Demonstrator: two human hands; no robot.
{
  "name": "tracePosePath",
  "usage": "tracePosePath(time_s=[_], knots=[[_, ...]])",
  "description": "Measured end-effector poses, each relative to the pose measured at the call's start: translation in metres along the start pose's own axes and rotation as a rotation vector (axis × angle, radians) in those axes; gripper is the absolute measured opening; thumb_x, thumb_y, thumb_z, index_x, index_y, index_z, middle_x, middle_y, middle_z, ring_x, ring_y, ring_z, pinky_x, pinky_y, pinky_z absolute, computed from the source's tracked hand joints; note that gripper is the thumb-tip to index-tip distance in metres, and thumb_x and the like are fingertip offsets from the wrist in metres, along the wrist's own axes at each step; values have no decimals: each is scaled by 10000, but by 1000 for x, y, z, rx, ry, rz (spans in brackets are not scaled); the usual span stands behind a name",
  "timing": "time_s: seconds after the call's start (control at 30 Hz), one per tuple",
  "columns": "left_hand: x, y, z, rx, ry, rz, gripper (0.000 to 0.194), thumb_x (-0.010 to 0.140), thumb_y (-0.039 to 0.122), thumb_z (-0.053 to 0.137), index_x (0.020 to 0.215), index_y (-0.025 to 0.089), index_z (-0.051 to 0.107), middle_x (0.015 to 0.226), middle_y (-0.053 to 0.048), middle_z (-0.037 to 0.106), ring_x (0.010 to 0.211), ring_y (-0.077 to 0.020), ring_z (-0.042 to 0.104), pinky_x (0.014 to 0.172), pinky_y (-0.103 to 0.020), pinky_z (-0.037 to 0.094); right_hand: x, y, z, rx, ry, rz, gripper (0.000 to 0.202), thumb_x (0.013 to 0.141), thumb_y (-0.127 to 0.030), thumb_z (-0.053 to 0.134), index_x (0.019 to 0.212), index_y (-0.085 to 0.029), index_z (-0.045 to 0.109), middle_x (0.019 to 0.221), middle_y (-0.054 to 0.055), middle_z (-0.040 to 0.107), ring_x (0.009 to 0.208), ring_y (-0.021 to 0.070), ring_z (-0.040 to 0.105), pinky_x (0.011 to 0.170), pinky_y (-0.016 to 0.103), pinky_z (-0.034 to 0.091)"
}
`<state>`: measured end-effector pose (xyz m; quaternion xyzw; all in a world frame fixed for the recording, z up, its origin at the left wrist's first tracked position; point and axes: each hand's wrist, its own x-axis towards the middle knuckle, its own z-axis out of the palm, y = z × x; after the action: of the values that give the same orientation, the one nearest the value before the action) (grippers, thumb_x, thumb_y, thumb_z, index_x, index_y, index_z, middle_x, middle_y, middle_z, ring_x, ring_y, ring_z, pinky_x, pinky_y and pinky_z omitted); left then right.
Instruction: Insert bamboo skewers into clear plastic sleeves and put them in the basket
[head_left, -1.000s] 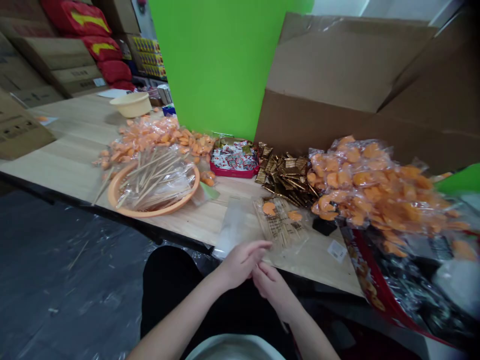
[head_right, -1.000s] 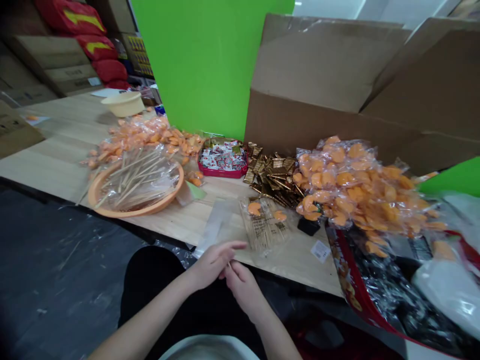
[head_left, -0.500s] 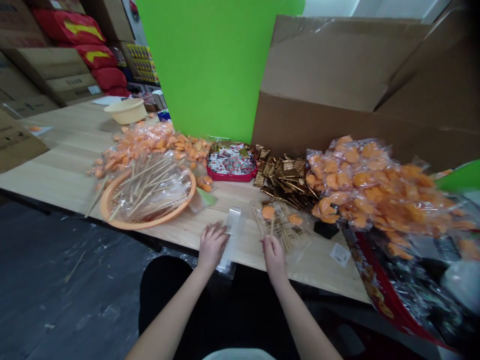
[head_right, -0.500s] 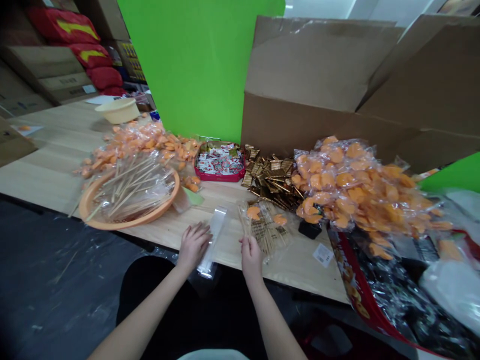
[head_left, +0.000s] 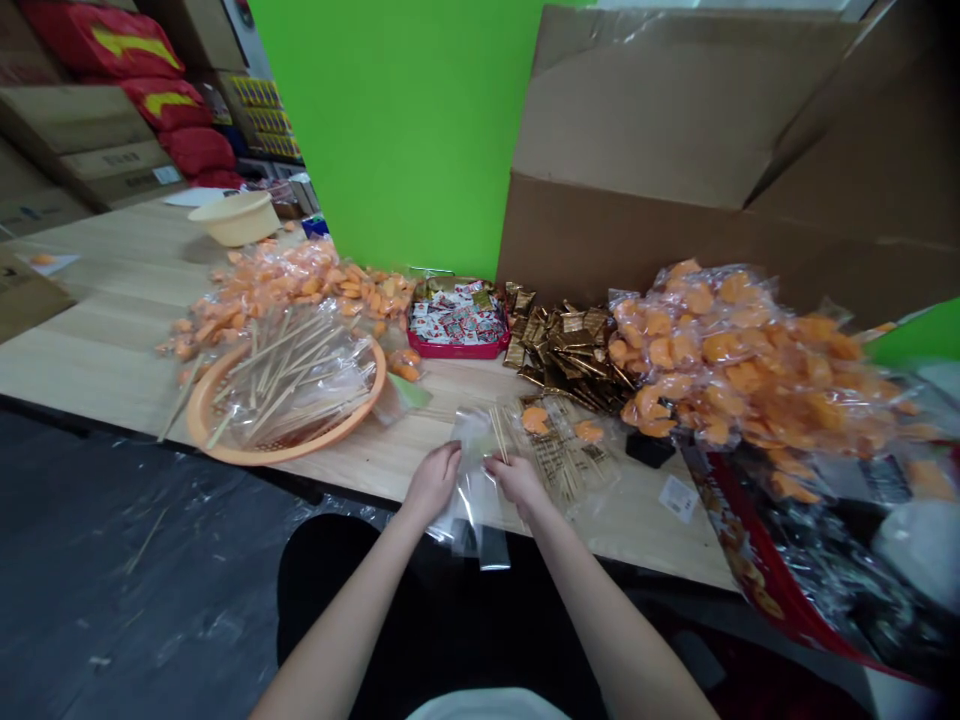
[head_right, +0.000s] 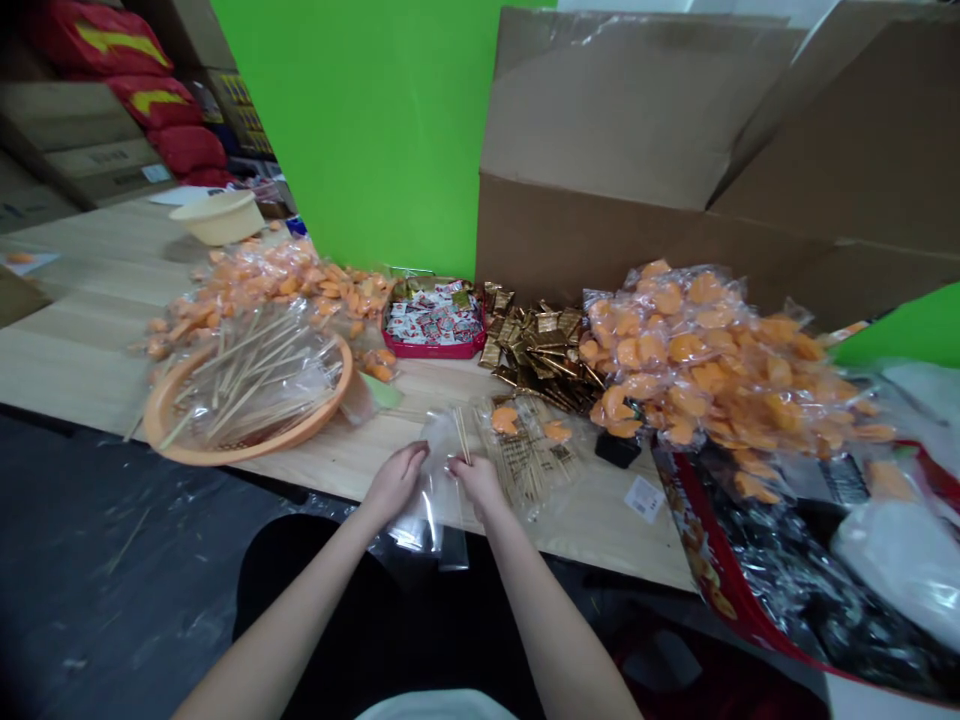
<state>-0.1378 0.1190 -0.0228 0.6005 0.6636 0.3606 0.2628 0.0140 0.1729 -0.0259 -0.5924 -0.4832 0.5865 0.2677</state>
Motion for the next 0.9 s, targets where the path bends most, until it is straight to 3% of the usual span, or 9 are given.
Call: tracePosePath(time_s=[0.17, 0.27, 0.37, 0.43, 0.53, 0.67, 0.77, 0.83, 0.9], knots=[[14, 6, 2, -24, -38, -51, 280, 825, 271, 501, 1065, 181, 613, 1131, -112, 612, 1116, -254, 507, 993, -398, 327, -14, 10, -25, 15, 33, 17, 233, 645, -361, 620, 641, -128, 615, 458, -40, 481, 418, 80, 396, 422, 218, 257], [9, 14, 15, -72, -18, -126, 272, 843, 299, 471, 1041, 180, 615, 1141, -122, 593, 1145, -258, 479, 987, -402, 327, -18, 14, -31, 45, 37, 34, 273, 648, -405, 608, 670, -132, 603, 440, -56, 441, 361, 60, 318, 380, 215, 206], [7, 21, 32, -161, -48, -234, 330, 886, 336, 382, 1031, 131, 596, 922, -122, 655, 890, -214, 613, 786, -338, 465, -19, 14, -30, 76, 6, 36, 299, 651, -441, 594, 695, -145, 595, 423, -81, 387, 330, 47, 242, 355, 210, 158], [10, 23, 38, -224, -81, -287, 309, 869, 325, 437, 1035, 110, 584, 802, -92, 661, 711, -165, 632, 648, -268, 480, -18, 12, -28, 85, -4, 25, 307, 647, -456, 596, 690, -152, 594, 407, -93, 356, 328, 48, 230, 355, 208, 153], [19, 19, 33, -272, -67, -340, 322, 807, 264, 549, 1087, 106, 553, 742, -66, 646, 615, -134, 613, 586, -231, 461, -18, 9, -30, 75, 45, -15, 309, 623, -457, 625, 608, -151, 581, 408, -79, 384, 362, 56, 285, 378, 204, 188], [30, 13, 10, -259, 30, -357, 349, 745, 174, 590, 1091, 138, 554, 850, -93, 631, 836, -210, 608, 735, -313, 455, -25, 3, -45, 62, 131, -75, 322, 606, -455, 651, 546, -153, 560, 462, -44, 474, 421, 70, 354, 412, 206, 220], [27, 19, -1, -284, 49, -313, 409, 707, 147, 620, 1110, 188, 563, 1161, -125, 553, 1186, -268, 421, 948, -374, 340, -41, -3, -56, 71, 109, -95, 338, 644, -492, 628, 652, -156, 595, 513, -34, 520, 396, 65, 333, 403, 212, 216], [19, 30, 0, -340, 6, -292, 401, 740, 224, 614, 1136, 200, 557, 1250, -116, 510, 1246, -269, 356, 998, -388, 290, -55, -6, -60, 76, 83, -107, 345, 679, -504, 605, 713, -160, 599, 553, -30, 541, 382, 57, 308, 395, 211, 217], [8, 45, 5, -404, -88, -284, 331, 804, 362, 542, 1074, 180, 604, 1167, -118, 584, 1165, -268, 461, 972, -397, 333, -67, -8, -60, 78, 62, -122, 341, 703, -499, 596, 744, -161, 601, 583, -23, 551, 400, 60, 325, 406, 208, 248]])
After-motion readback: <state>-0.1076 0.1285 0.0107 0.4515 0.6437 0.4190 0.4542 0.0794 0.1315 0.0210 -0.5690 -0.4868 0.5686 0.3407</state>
